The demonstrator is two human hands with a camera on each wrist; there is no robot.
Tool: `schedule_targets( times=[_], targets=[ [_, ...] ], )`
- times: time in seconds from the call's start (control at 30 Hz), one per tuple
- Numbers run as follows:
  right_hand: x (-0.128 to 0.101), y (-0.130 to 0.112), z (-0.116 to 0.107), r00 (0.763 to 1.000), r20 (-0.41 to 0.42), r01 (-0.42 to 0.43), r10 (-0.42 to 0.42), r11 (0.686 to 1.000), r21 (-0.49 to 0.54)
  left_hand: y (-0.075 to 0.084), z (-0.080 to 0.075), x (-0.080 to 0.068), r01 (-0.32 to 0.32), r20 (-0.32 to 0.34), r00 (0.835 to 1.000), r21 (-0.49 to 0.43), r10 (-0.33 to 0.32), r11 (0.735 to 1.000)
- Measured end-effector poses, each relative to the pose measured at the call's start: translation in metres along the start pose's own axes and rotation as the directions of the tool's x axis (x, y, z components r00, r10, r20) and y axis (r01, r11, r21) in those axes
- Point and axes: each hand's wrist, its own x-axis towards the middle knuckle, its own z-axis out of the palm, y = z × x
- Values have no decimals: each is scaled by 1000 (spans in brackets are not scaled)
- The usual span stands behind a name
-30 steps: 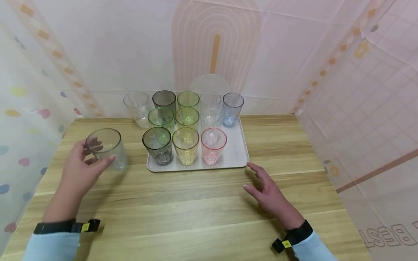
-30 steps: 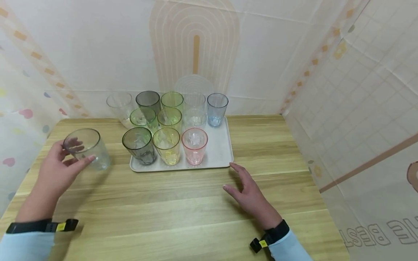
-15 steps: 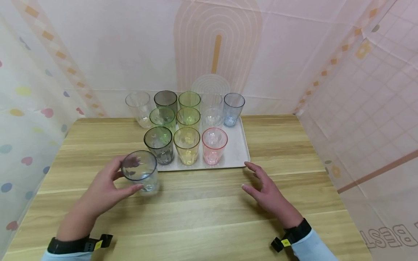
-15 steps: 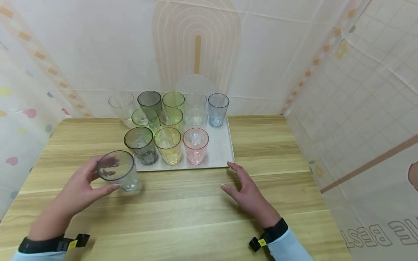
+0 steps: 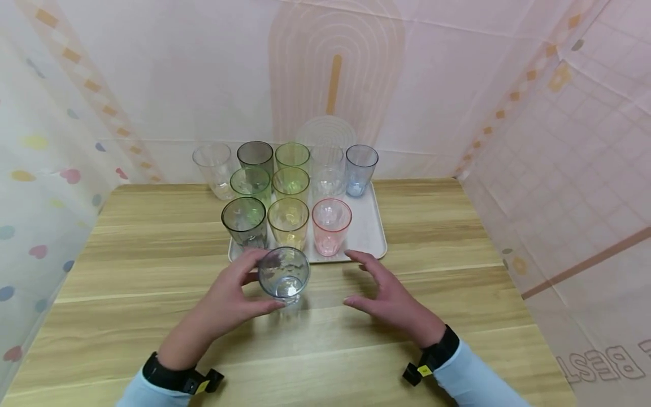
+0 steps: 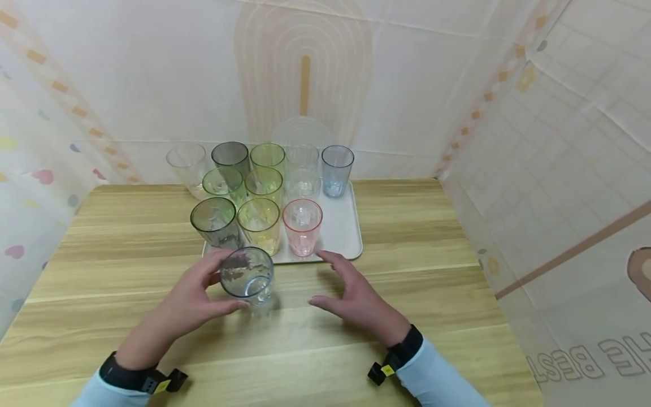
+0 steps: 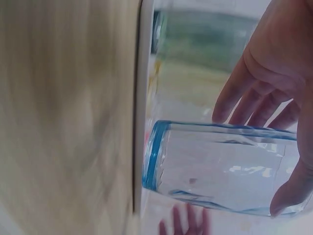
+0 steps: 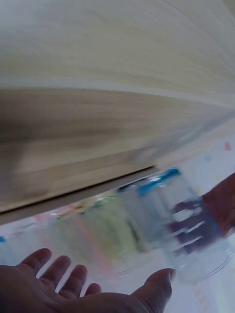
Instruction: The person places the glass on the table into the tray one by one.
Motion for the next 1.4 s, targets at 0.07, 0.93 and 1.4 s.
schedule_targets(
  times=[0.07,0.93,1.4],
  targets=[
    [8,-6,5,998,30,53,-53,999,8,2,8,3,11,16,1000,-18,-11,1000],
    [30,-24,36,973,36,215,-226,958,190,8,34,14,14,134,991,-34,-9,999],
    [1,-10,9,998,-69,20,-10,989,148,-27,-36,-31,223,-100,975,468,-199,855]
  ],
)
